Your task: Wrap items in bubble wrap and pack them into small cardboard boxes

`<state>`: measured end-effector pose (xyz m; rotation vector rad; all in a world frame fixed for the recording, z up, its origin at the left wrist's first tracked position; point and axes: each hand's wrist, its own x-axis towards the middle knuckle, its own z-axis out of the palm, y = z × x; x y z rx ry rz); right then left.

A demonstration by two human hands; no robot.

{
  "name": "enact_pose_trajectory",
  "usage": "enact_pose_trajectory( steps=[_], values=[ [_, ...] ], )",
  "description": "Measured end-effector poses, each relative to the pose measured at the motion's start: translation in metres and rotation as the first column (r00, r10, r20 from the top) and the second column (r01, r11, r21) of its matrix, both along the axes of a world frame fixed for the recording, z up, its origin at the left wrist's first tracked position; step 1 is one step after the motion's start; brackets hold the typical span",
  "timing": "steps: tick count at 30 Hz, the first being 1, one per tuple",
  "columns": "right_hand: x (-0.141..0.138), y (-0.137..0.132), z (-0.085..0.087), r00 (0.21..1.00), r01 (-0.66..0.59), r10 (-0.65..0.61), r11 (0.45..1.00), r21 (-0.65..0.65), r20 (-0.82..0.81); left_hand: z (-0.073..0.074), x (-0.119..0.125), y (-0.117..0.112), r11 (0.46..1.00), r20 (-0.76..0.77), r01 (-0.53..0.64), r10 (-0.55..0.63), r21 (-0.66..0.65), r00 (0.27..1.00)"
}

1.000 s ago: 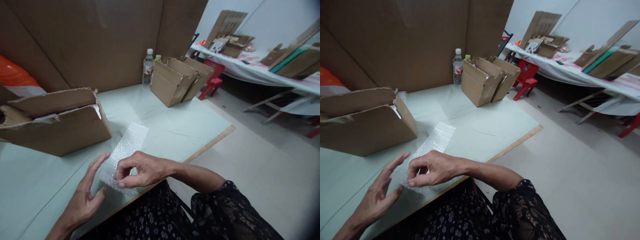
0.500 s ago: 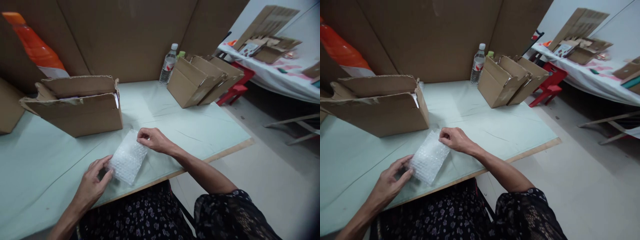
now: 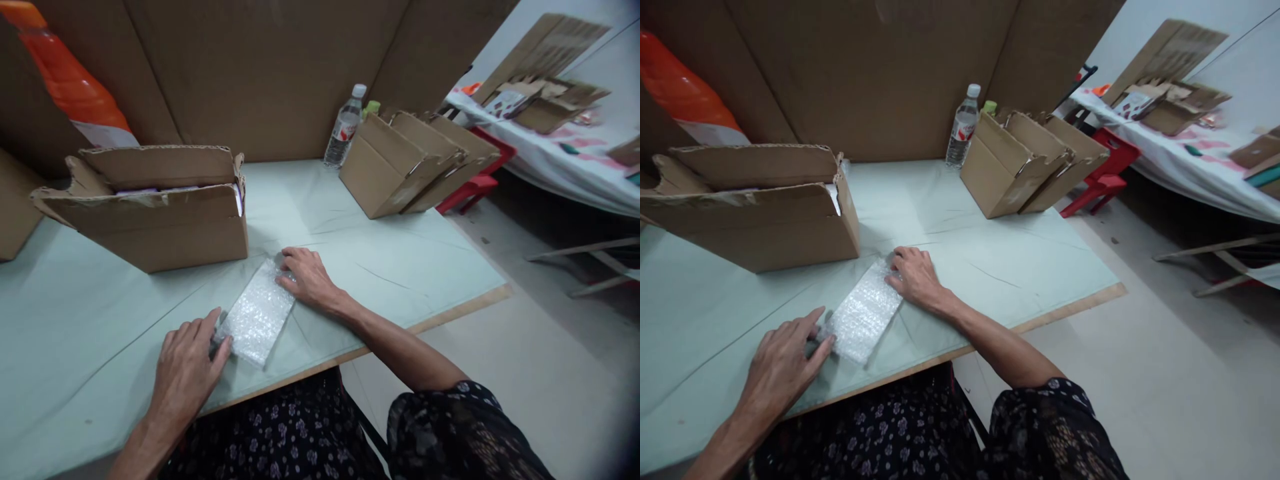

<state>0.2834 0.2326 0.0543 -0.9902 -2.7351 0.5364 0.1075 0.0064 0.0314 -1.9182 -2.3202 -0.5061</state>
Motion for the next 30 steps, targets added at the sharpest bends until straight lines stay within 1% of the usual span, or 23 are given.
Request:
enact_pose_trajectory(
  steps=[2, 4, 5, 7, 8, 10, 12, 13, 14, 15, 16, 17, 19, 20, 21, 22, 24, 27, 30],
  values=[
    [0.001, -0.004, 0.002, 0.997, -0.016, 0.012, 0.998, -0.060, -0.071, 0.002, -0.007, 0.002, 0.999, 0.093, 0.031, -0.028, -0.029, 0.995],
    [0.004, -0.012, 0.007, 0.989, -0.035, 0.017, 0.992, -0.121, -0.144, 0.009, -0.023, 0.005, 0.998, 0.181, 0.049, -0.042, -0.035, 0.983],
    [0.006, -0.016, 0.011, 0.986, -0.051, 0.026, 0.987, -0.152, -0.165, 0.014, -0.033, 0.007, 0.998, 0.196, 0.054, -0.046, -0.032, 0.979],
    [0.012, -0.022, 0.017, 0.985, -0.079, 0.049, 0.981, -0.177, -0.167, 0.026, -0.053, 0.011, 0.999, 0.142, 0.045, -0.041, -0.026, 0.989],
    [0.015, -0.024, 0.020, 0.986, -0.079, 0.054, 0.984, -0.160, -0.156, 0.032, -0.062, 0.013, 0.999, 0.082, 0.034, -0.031, -0.029, 0.996],
    [0.021, -0.025, 0.022, 0.988, -0.052, 0.040, 0.996, -0.075, -0.150, 0.042, -0.072, 0.014, 1.000, -0.030, 0.015, -0.015, -0.011, 0.999],
    [0.021, -0.028, 0.022, 0.982, -0.037, 0.039, 0.999, 0.011, -0.184, 0.048, -0.070, 0.012, 0.999, -0.078, 0.017, -0.013, 0.050, 0.997],
    [0.018, -0.031, 0.021, 0.978, -0.062, 0.068, 0.997, 0.035, -0.199, 0.050, -0.065, 0.010, 0.995, -0.079, 0.033, -0.026, 0.095, 0.997],
    [0.013, -0.035, 0.021, 0.971, -0.116, 0.124, 0.992, 0.050, -0.206, 0.050, -0.059, 0.007, 0.989, -0.078, 0.053, -0.043, 0.140, 0.996],
    [0.006, -0.042, 0.020, 0.957, -0.197, 0.205, 0.978, 0.063, -0.203, 0.048, -0.052, 0.005, 0.981, -0.079, 0.076, -0.062, 0.180, 0.995],
    [-0.003, -0.050, 0.019, 0.933, -0.297, 0.306, 0.952, 0.074, -0.188, 0.046, -0.045, 0.002, 0.974, -0.082, 0.100, -0.085, 0.205, 0.993],
    [-0.013, -0.057, 0.018, 0.897, -0.403, 0.412, 0.911, 0.085, -0.161, 0.042, -0.039, -0.001, 0.969, -0.087, 0.124, -0.107, 0.214, 0.990],
    [-0.034, -0.071, 0.014, 0.803, -0.582, 0.589, 0.808, 0.094, -0.089, 0.033, -0.030, -0.005, 0.972, -0.091, 0.154, -0.139, 0.180, 0.986],
    [-0.042, -0.075, 0.011, 0.764, -0.638, 0.643, 0.765, 0.090, -0.056, 0.027, -0.028, -0.006, 0.976, -0.091, 0.159, -0.147, 0.149, 0.985],
    [-0.047, -0.076, 0.007, 0.738, -0.670, 0.674, 0.738, 0.083, -0.030, 0.022, -0.027, -0.006, 0.980, -0.088, 0.160, -0.150, 0.118, 0.985],
    [-0.049, -0.075, 0.004, 0.730, -0.681, 0.684, 0.728, 0.072, -0.015, 0.017, -0.027, -0.006, 0.983, -0.083, 0.155, -0.147, 0.095, 0.986],
    [-0.043, -0.068, -0.004, 0.749, -0.662, 0.663, 0.748, 0.046, -0.007, 0.010, -0.029, -0.005, 0.988, -0.061, 0.140, -0.136, 0.073, 0.989],
    [-0.018, -0.052, -0.012, 0.813, -0.582, 0.583, 0.813, 0.019, -0.011, 0.005, -0.033, -0.004, 0.990, -0.003, 0.130, -0.130, 0.055, 0.991],
    [0.006, -0.044, -0.015, 0.865, -0.501, 0.501, 0.865, 0.016, -0.035, 0.003, -0.034, -0.003, 0.989, 0.028, 0.129, -0.131, 0.066, 0.991]
  ],
)
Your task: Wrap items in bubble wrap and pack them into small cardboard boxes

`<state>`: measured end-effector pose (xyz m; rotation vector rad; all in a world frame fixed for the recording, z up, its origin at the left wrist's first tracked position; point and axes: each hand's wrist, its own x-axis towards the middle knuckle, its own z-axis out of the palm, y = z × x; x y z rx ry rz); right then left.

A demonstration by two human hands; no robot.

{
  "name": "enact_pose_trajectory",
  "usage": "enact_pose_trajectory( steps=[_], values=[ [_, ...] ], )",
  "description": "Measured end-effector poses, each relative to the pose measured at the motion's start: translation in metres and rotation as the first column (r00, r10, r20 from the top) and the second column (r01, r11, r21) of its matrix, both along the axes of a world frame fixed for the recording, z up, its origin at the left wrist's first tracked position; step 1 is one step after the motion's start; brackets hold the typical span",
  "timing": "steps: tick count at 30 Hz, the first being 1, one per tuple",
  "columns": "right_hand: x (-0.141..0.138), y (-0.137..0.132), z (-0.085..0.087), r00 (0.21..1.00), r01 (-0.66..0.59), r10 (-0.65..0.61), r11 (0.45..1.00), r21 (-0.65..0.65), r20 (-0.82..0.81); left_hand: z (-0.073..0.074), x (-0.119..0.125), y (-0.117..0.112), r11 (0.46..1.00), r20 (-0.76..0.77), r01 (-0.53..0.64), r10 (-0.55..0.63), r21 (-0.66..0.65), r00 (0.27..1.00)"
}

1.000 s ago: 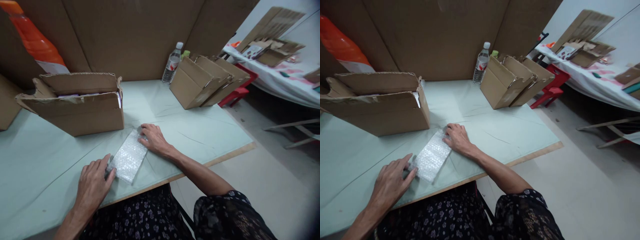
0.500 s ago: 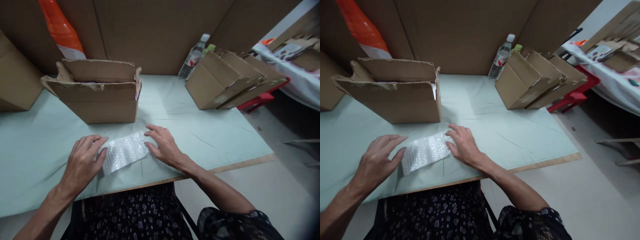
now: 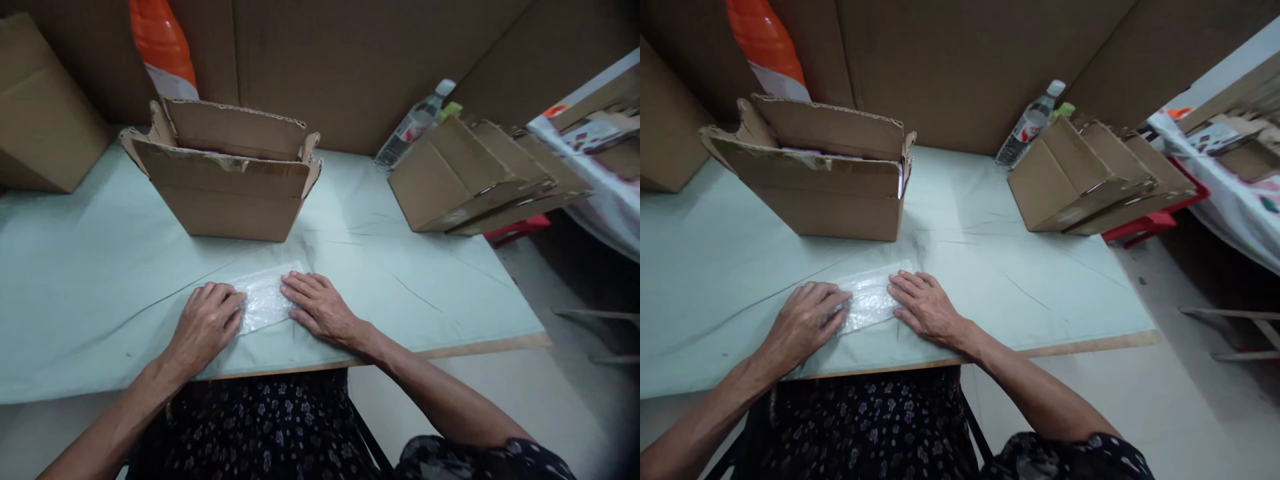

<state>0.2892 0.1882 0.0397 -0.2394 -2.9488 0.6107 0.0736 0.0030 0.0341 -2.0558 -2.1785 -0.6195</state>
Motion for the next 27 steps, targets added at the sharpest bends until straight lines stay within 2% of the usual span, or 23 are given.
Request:
enact_pose_trajectory(
  steps=[3, 6, 9, 12, 14, 16, 19, 21, 24, 27],
  values=[
    [0.010, 0.003, 0.001, 0.991, 0.108, -0.112, 0.992, -0.063, -0.067, 0.000, 0.000, -0.001, 0.999, -0.009, 0.017, -0.017, 0.039, 1.000],
    [0.005, 0.009, 0.006, 0.951, 0.258, -0.272, 0.960, -0.111, -0.143, 0.006, -0.001, -0.006, 0.992, 0.008, 0.019, -0.020, 0.122, 1.000],
    [-0.009, 0.019, 0.012, 0.919, 0.366, -0.373, 0.927, -0.076, -0.123, 0.014, -0.005, -0.017, 0.966, 0.019, -0.143, 0.142, 0.214, 0.990],
    [-0.025, 0.026, 0.014, 0.912, 0.409, -0.409, 0.912, -0.013, -0.007, 0.016, -0.007, -0.027, 0.938, -0.062, -0.324, 0.333, 0.124, 0.941],
    [-0.034, 0.025, 0.011, 0.910, 0.413, -0.413, 0.911, 0.016, 0.039, 0.014, -0.004, -0.028, 0.923, -0.120, -0.385, 0.384, 0.015, 0.916],
    [-0.038, 0.021, 0.007, 0.913, 0.407, -0.407, 0.913, 0.007, 0.032, 0.012, 0.000, -0.025, 0.906, -0.108, -0.418, 0.409, -0.071, 0.906],
    [-0.037, 0.013, 0.001, 0.920, 0.383, -0.388, 0.919, -0.092, -0.049, 0.013, 0.005, -0.016, 0.882, 0.018, -0.432, 0.443, -0.186, 0.896],
    [-0.031, 0.010, 0.001, 0.913, 0.374, -0.396, 0.909, -0.187, -0.101, 0.015, 0.007, -0.012, 0.861, 0.136, -0.444, 0.485, -0.249, 0.864],
    [-0.020, 0.008, 0.005, 0.889, 0.398, -0.449, 0.855, -0.332, -0.091, 0.015, 0.007, -0.012, 0.843, 0.400, -0.457, 0.537, -0.284, 0.743],
    [-0.009, 0.009, 0.008, 0.883, 0.386, -0.463, 0.809, -0.444, -0.074, 0.010, 0.005, -0.015, 0.870, 0.603, -0.436, 0.479, -0.230, 0.638]
  ],
)
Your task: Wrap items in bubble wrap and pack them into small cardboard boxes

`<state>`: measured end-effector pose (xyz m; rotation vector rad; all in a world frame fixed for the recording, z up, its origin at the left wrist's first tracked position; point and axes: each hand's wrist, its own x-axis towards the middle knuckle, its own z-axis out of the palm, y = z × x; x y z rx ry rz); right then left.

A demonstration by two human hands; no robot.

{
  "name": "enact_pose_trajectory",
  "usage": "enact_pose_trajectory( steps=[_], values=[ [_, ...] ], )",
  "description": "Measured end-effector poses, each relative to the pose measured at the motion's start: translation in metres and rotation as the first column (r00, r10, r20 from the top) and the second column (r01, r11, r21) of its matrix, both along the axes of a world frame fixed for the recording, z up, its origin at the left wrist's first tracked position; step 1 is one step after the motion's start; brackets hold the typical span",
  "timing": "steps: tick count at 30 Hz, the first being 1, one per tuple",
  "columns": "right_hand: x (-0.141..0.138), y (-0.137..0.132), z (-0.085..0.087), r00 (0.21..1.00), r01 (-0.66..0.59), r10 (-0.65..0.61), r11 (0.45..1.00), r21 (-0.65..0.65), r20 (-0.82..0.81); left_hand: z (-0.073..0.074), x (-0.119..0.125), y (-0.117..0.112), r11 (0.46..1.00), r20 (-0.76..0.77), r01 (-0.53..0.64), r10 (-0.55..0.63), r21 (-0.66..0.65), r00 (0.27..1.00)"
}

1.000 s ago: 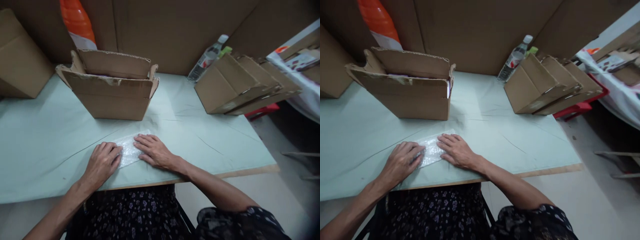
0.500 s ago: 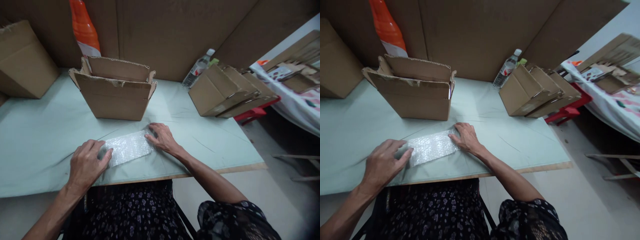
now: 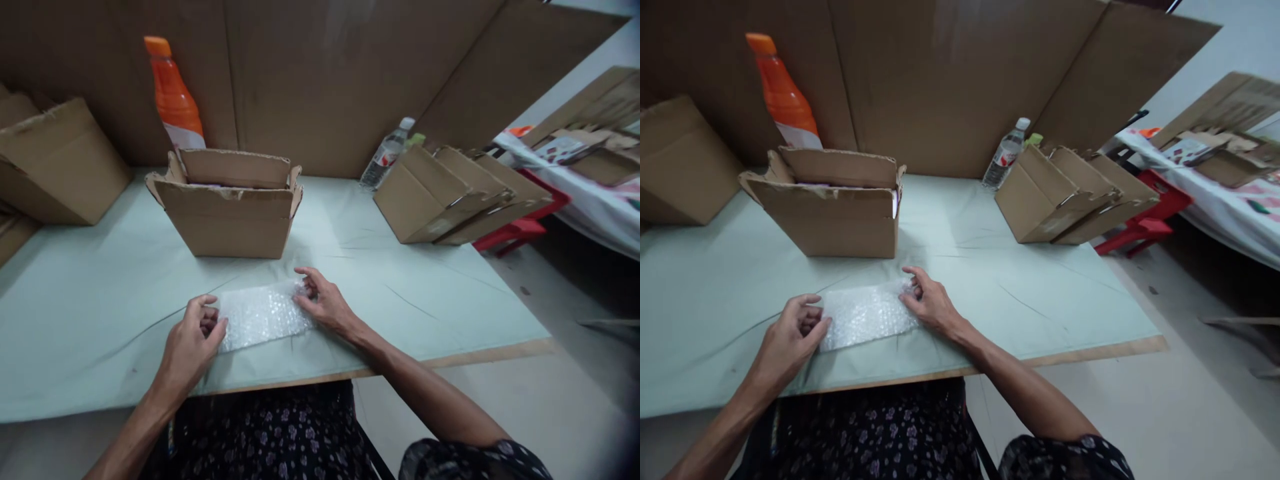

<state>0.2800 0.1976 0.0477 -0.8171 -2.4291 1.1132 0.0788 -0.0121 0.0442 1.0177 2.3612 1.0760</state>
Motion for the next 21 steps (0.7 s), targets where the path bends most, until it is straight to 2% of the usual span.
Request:
enact_pose_trajectory(
  steps=[3, 5, 7, 10, 12, 15, 18, 20, 21],
  values=[
    [0.006, 0.000, 0.002, 0.998, -0.063, 0.063, 0.998, 0.005, 0.017, -0.007, -0.001, -0.002, 0.996, 0.006, 0.009, -0.010, 0.084, 1.000],
    [0.006, 0.000, 0.003, 0.992, -0.124, 0.121, 0.990, 0.068, 0.047, -0.010, -0.001, -0.003, 0.993, -0.012, 0.027, -0.026, 0.112, 1.000],
    [0.005, -0.001, 0.004, 0.976, -0.214, 0.205, 0.966, 0.146, 0.075, -0.010, -0.002, -0.002, 0.988, -0.038, 0.093, -0.089, 0.127, 0.995],
    [0.003, -0.002, 0.005, 0.948, -0.316, 0.301, 0.921, 0.226, 0.100, -0.005, -0.004, -0.001, 0.957, -0.107, 0.231, -0.215, 0.177, 0.971],
    [0.001, -0.003, 0.013, 0.956, -0.290, 0.290, 0.920, 0.263, 0.037, 0.005, -0.007, -0.001, 0.930, -0.210, 0.272, -0.223, 0.247, 0.952],
    [-0.007, -0.001, 0.045, 0.951, -0.182, 0.257, 0.915, 0.361, -0.172, 0.037, -0.018, 0.003, 0.888, -0.482, 0.322, -0.136, 0.327, 0.865],
    [-0.026, 0.009, 0.100, 0.903, -0.058, 0.257, 0.866, 0.497, -0.343, 0.087, -0.038, 0.019, 0.871, -0.750, 0.332, 0.060, 0.361, 0.658],
    [-0.047, 0.023, 0.136, 0.873, 0.043, 0.249, 0.817, 0.575, -0.420, 0.123, -0.056, 0.038, 0.859, -0.835, 0.310, 0.213, 0.407, 0.507],
    [-0.059, 0.032, 0.152, 0.869, 0.075, 0.243, 0.797, 0.600, -0.431, 0.139, -0.066, 0.050, 0.837, -0.851, 0.334, 0.259, 0.434, 0.456]
  ],
)
